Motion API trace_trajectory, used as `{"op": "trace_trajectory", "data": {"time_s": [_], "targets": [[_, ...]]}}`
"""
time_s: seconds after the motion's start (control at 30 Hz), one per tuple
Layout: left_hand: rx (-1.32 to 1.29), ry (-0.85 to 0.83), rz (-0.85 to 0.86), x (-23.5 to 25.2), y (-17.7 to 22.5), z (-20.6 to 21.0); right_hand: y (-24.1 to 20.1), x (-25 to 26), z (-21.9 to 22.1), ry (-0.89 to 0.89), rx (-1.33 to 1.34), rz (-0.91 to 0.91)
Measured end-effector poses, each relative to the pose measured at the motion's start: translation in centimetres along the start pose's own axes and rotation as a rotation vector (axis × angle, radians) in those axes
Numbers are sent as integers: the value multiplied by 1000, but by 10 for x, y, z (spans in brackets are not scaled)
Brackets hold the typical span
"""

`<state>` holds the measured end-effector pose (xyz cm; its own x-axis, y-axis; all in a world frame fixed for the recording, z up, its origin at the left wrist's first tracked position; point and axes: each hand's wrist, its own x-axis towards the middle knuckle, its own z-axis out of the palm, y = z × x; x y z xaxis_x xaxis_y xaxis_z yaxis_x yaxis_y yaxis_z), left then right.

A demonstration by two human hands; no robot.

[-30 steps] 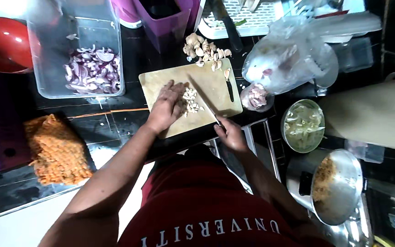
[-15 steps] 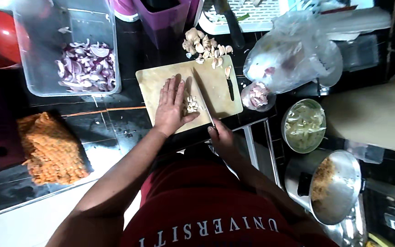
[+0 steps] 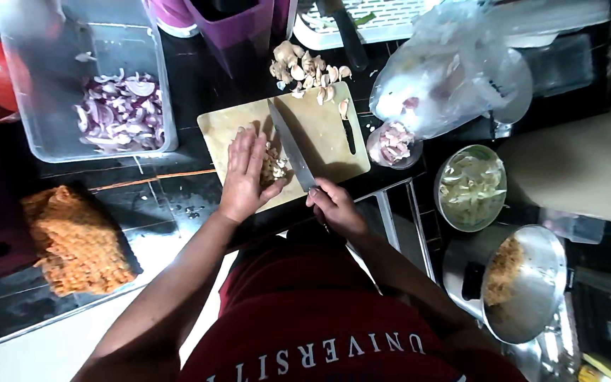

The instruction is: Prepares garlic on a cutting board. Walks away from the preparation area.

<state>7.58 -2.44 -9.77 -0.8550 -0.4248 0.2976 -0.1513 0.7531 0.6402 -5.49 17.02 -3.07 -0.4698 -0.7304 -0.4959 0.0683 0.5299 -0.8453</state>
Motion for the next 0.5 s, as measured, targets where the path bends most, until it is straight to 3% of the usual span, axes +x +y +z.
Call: {"op": "trace_trajectory", "data": {"time_s": [0.1,0.17,0.33,0.5], "targets": [[138,-45,127,-4,10,1,-7,-4,-14,-94,199,53],[141,-43,145,-1,17,3,-5,-6,-22,-88,150,11],[15,5,53,46,35,0,14,-11,-54,40,-64,-19],[67,-144,-101,124,41,18,15,-15,-83,77,-167,154]]}}
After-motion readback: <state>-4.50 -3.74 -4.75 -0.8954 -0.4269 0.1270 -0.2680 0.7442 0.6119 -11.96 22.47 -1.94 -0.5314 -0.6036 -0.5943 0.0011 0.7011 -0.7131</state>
